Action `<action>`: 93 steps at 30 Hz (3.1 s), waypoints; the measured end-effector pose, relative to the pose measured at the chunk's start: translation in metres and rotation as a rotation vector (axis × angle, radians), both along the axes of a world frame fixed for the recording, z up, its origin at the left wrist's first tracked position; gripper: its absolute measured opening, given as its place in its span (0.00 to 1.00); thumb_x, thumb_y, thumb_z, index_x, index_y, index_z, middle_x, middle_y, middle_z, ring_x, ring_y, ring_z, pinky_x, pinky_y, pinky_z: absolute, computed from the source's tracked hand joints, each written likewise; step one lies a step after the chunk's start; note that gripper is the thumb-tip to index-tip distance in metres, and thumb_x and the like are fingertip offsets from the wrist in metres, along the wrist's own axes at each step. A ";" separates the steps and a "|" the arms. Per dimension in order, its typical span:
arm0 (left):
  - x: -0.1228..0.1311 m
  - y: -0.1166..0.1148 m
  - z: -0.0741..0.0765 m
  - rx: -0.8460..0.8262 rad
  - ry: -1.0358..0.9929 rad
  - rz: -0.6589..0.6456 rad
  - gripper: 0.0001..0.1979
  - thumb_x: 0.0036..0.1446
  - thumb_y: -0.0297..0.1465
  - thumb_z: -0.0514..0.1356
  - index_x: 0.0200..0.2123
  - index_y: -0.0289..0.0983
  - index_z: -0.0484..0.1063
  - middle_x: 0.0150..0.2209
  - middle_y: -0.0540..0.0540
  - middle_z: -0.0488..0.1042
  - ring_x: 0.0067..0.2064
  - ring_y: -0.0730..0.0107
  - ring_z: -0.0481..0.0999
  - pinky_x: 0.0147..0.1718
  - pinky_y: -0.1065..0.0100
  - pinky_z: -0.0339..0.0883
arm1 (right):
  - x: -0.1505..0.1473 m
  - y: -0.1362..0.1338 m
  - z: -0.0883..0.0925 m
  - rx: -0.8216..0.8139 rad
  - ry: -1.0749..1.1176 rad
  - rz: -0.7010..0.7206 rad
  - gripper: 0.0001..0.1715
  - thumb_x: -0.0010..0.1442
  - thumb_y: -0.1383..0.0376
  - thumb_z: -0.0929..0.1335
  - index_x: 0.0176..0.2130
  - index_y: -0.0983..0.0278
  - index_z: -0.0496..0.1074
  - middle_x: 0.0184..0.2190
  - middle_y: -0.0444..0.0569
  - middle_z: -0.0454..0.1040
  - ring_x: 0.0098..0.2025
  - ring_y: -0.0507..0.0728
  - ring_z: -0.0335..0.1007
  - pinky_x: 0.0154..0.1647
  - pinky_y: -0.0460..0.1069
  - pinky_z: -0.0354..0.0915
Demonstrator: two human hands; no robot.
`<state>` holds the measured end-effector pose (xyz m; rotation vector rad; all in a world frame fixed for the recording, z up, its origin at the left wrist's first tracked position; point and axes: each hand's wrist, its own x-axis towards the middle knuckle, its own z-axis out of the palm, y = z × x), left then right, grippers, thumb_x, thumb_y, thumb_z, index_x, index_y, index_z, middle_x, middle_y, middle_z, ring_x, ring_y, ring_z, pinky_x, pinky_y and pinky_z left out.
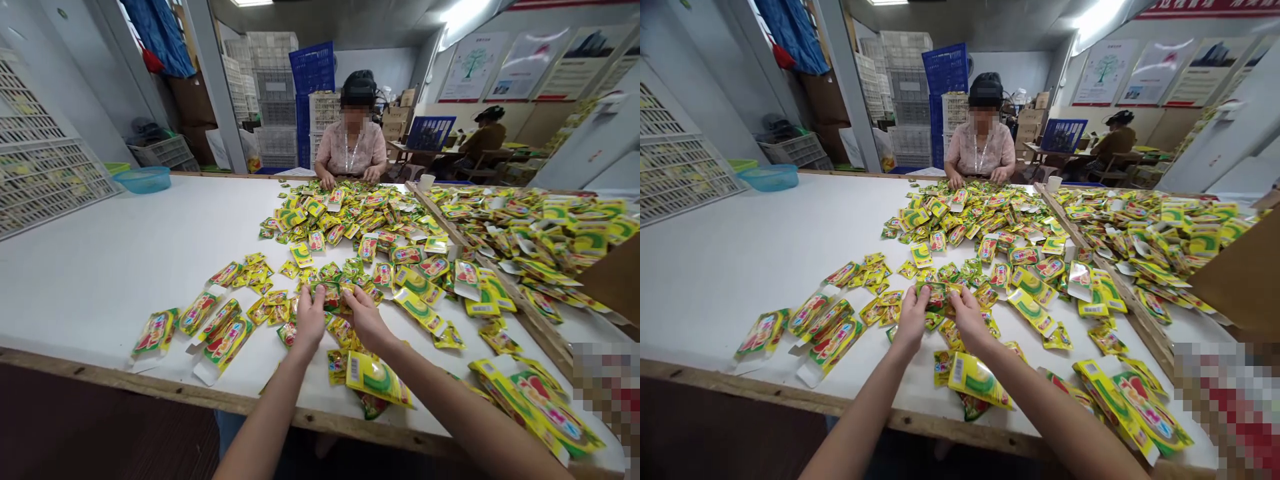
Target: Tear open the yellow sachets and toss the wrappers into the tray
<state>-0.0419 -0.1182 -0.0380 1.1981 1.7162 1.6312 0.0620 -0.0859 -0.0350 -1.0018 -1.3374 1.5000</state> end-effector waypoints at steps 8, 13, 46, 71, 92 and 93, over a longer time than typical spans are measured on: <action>-0.012 -0.038 0.016 -0.101 0.445 -0.028 0.12 0.60 0.41 0.48 0.34 0.38 0.61 0.36 0.44 0.69 0.39 0.65 0.70 0.41 0.62 0.66 | 0.017 -0.038 0.004 -0.153 0.231 -0.012 0.23 0.43 0.52 0.74 0.35 0.62 0.69 0.33 0.46 0.77 0.35 0.55 0.74 0.40 0.51 0.71; -0.117 -0.062 0.029 -0.600 1.048 0.413 0.19 0.53 0.38 0.57 0.45 0.34 0.64 0.47 0.32 0.69 0.50 0.43 0.67 0.45 0.48 0.61 | 0.046 -0.013 -0.007 -0.140 0.203 -0.153 0.21 0.45 0.53 0.74 0.35 0.62 0.70 0.33 0.45 0.77 0.34 0.55 0.74 0.37 0.52 0.72; 0.026 -0.036 0.003 -0.156 0.762 -0.156 0.17 0.50 0.38 0.59 0.42 0.39 0.62 0.36 0.47 0.73 0.37 0.61 0.75 0.33 0.65 0.66 | 0.089 -0.023 0.053 0.628 -0.523 -0.161 0.09 0.52 0.66 0.66 0.34 0.63 0.74 0.31 0.48 0.77 0.33 0.55 0.72 0.35 0.49 0.66; 0.026 -0.039 -0.015 -0.130 0.698 -0.144 0.18 0.48 0.37 0.59 0.42 0.38 0.63 0.35 0.45 0.73 0.37 0.60 0.75 0.34 0.64 0.68 | 0.059 -0.023 0.018 0.559 -0.622 -0.109 0.09 0.53 0.57 0.69 0.27 0.58 0.77 0.31 0.49 0.78 0.49 0.64 0.68 0.54 0.63 0.51; 0.029 -0.038 -0.007 -0.086 -0.304 -0.387 0.18 0.56 0.45 0.53 0.43 0.41 0.55 0.27 0.55 0.66 0.13 0.83 0.59 0.11 0.76 0.54 | 0.063 -0.032 0.009 0.013 -0.038 -0.095 0.26 0.39 0.54 0.76 0.38 0.63 0.73 0.33 0.47 0.76 0.32 0.55 0.73 0.36 0.52 0.71; 0.029 -0.039 -0.008 -0.109 -0.276 -0.442 0.18 0.57 0.44 0.52 0.44 0.40 0.55 0.29 0.54 0.67 0.14 0.82 0.61 0.12 0.75 0.56 | 0.069 -0.030 0.007 0.006 -0.091 -0.147 0.30 0.37 0.56 0.77 0.40 0.62 0.72 0.35 0.46 0.75 0.31 0.54 0.73 0.34 0.52 0.71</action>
